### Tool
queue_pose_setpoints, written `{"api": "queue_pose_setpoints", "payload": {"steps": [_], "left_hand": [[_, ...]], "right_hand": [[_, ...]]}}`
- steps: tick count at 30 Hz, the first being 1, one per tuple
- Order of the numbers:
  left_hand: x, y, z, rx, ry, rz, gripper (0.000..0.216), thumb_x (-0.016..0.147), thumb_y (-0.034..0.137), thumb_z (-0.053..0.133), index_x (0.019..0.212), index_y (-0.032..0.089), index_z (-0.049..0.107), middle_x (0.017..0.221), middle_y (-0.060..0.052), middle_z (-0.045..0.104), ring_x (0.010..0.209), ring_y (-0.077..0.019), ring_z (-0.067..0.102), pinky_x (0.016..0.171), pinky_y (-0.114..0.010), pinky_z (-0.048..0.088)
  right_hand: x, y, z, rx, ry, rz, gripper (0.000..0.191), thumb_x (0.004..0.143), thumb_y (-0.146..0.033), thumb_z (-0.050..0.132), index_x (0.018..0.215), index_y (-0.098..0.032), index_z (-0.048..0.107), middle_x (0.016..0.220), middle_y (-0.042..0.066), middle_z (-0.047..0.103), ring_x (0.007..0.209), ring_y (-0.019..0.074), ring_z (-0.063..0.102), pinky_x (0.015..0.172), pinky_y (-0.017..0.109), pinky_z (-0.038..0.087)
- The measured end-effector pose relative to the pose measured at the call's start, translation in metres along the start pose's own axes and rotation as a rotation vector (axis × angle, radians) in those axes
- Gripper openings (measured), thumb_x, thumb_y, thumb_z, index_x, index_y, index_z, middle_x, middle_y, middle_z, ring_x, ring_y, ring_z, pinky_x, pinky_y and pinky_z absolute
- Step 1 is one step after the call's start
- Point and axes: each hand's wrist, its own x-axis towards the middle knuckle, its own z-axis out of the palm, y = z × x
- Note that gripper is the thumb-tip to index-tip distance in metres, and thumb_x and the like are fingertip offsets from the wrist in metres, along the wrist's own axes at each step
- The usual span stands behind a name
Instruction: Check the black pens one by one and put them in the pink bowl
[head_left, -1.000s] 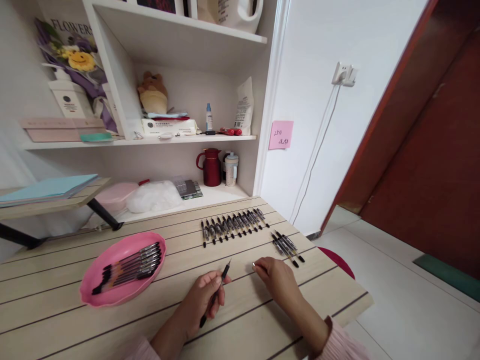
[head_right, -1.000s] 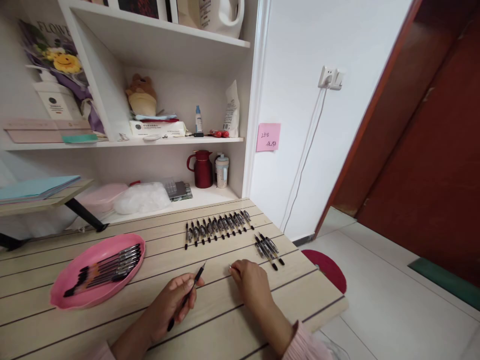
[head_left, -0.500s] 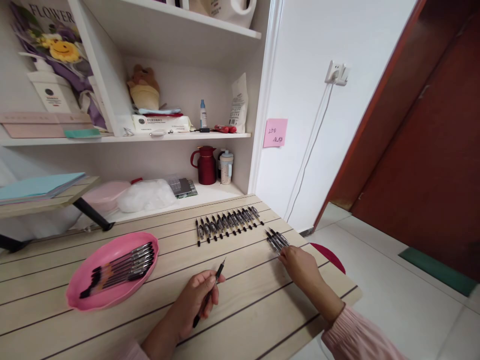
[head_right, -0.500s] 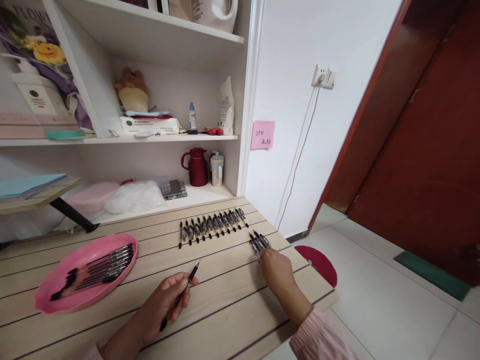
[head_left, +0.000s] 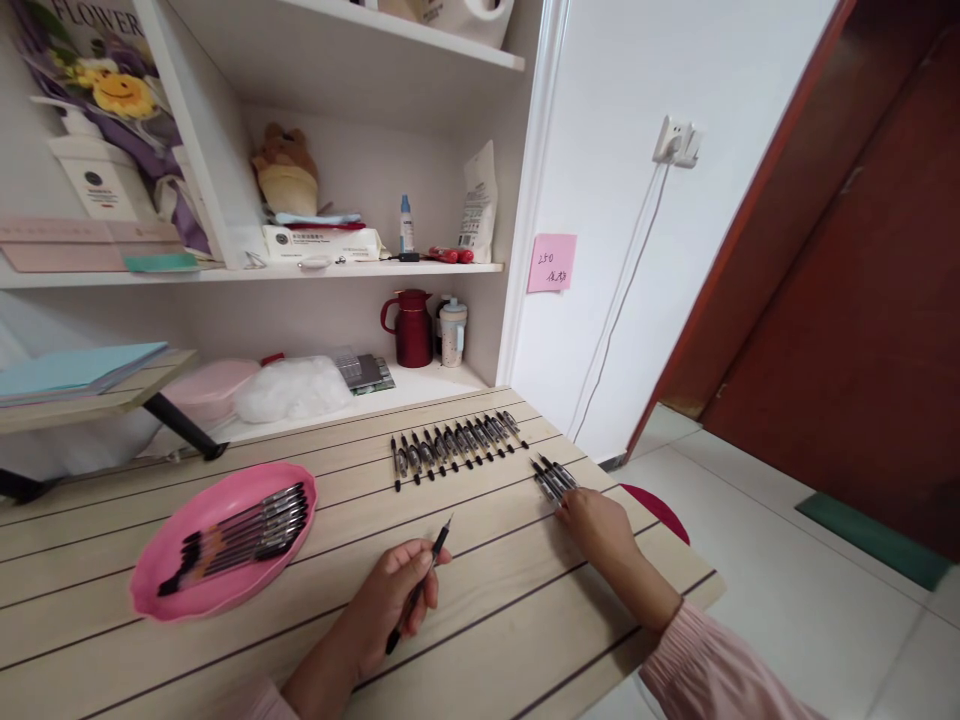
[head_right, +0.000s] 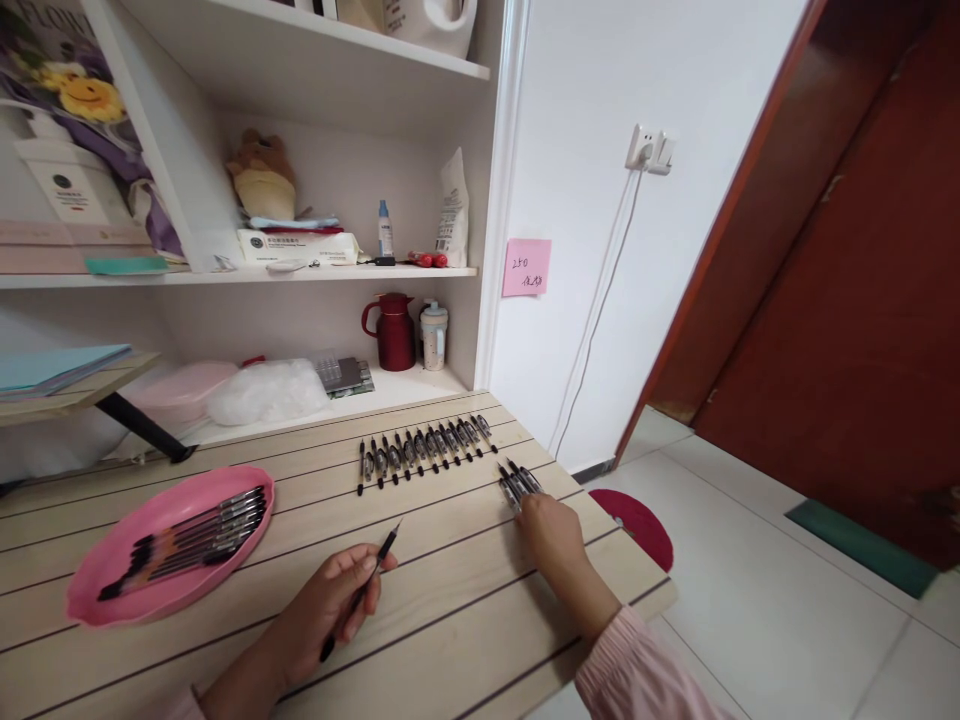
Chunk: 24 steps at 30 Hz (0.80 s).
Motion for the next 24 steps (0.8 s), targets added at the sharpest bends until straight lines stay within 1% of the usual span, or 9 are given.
{"api": "queue_pose_setpoints", "payload": {"steps": [8,13,17,24], "left_hand": [[0.001,-0.001,-0.001,0.025,-0.012,0.003,0.032,0.077,0.041,0.050,0.091,0.014,0.056,0.051,0.005,0.051,0.030,-0.0019,0.030,0.031,-0.015,0.015],[0.001,0.000,0.000,0.023,-0.014,-0.001,0.032,0.076,0.042,0.051,0.091,0.014,0.055,0.051,0.005,0.051,0.030,-0.0019,0.030,0.031,-0.015,0.016],[0.001,-0.001,-0.001,0.023,-0.007,-0.003,0.032,0.076,0.042,0.051,0.091,0.014,0.055,0.051,0.005,0.051,0.030,-0.0022,0.031,0.031,-0.016,0.015],[-0.001,0.001,0.000,0.014,0.003,-0.004,0.030,0.076,0.041,0.052,0.090,0.014,0.056,0.051,0.005,0.051,0.030,-0.0022,0.031,0.031,-0.016,0.015]], "right_hand": [[-0.003,0.003,0.007,0.020,0.028,-0.009,0.022,0.083,-0.029,0.043,0.078,-0.019,0.061,0.087,0.011,0.066,0.080,0.0224,0.061,0.061,0.028,0.038],[-0.006,0.005,0.010,0.045,0.025,0.009,0.022,0.083,-0.029,0.043,0.078,-0.019,0.062,0.087,0.011,0.065,0.080,0.0223,0.060,0.061,0.028,0.037],[-0.006,0.005,0.010,0.057,0.016,0.015,0.026,0.085,-0.027,0.038,0.079,-0.019,0.062,0.086,0.010,0.065,0.080,0.0214,0.060,0.062,0.028,0.038],[-0.003,0.003,0.012,0.042,0.045,0.018,0.027,0.086,-0.028,0.037,0.081,-0.020,0.062,0.088,0.009,0.064,0.080,0.0209,0.060,0.061,0.027,0.037]]}}
